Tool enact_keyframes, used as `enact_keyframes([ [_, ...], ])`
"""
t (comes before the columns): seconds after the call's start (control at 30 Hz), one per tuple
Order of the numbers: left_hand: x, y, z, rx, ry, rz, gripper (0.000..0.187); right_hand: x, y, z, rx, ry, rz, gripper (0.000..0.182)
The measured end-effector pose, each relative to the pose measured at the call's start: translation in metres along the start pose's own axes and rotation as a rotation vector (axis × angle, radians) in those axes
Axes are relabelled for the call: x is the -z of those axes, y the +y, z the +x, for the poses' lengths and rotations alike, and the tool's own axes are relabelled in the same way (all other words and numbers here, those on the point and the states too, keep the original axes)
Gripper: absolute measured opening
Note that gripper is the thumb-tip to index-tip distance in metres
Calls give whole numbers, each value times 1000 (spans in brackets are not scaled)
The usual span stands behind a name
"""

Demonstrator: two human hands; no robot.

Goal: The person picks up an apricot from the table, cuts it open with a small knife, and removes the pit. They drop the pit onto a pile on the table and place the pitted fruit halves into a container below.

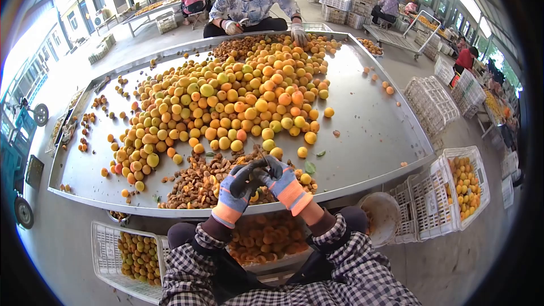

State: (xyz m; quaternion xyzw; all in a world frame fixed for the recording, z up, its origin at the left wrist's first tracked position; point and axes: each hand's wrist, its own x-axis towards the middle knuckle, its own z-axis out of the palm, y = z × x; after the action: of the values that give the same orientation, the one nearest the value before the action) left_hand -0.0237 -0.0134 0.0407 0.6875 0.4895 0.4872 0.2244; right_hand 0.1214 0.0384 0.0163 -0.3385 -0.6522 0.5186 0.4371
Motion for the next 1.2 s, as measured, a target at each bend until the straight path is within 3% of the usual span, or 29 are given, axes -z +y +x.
enact_keyframes([
  [0.07, -5, 0, 1, -6, -8, -21, 40, -3, 3, 0, -27, -6, 39, 28],
  [0.13, -13, -4, 0, -100, 106, 14, 46, -14, 14, -2, 139, 204, -42, 20],
  [0.3, -4, 21, 6, -182, 183, 161, 37, -24, -13, 3, 358, 314, -250, 15],
  [0.37, -8, 12, 5, -187, 259, 30, 34, -28, -17, 2, 352, 311, -142, 15],
  [0.5, -10, 3, 1, -221, 338, 108, 28, -34, -13, 3, 343, 274, -104, 15],
  [0.77, -9, 7, 7, 21, 428, -159, 18, -52, 0, 6, 205, 291, 166, 24],
  [1.1, -10, -4, 11, 119, 442, -216, 23, -55, 14, 5, 190, 265, -45, 25],
  [1.2, -10, -9, 10, 117, 435, -150, 19, -54, 10, 7, 128, 212, 274, 22],
])
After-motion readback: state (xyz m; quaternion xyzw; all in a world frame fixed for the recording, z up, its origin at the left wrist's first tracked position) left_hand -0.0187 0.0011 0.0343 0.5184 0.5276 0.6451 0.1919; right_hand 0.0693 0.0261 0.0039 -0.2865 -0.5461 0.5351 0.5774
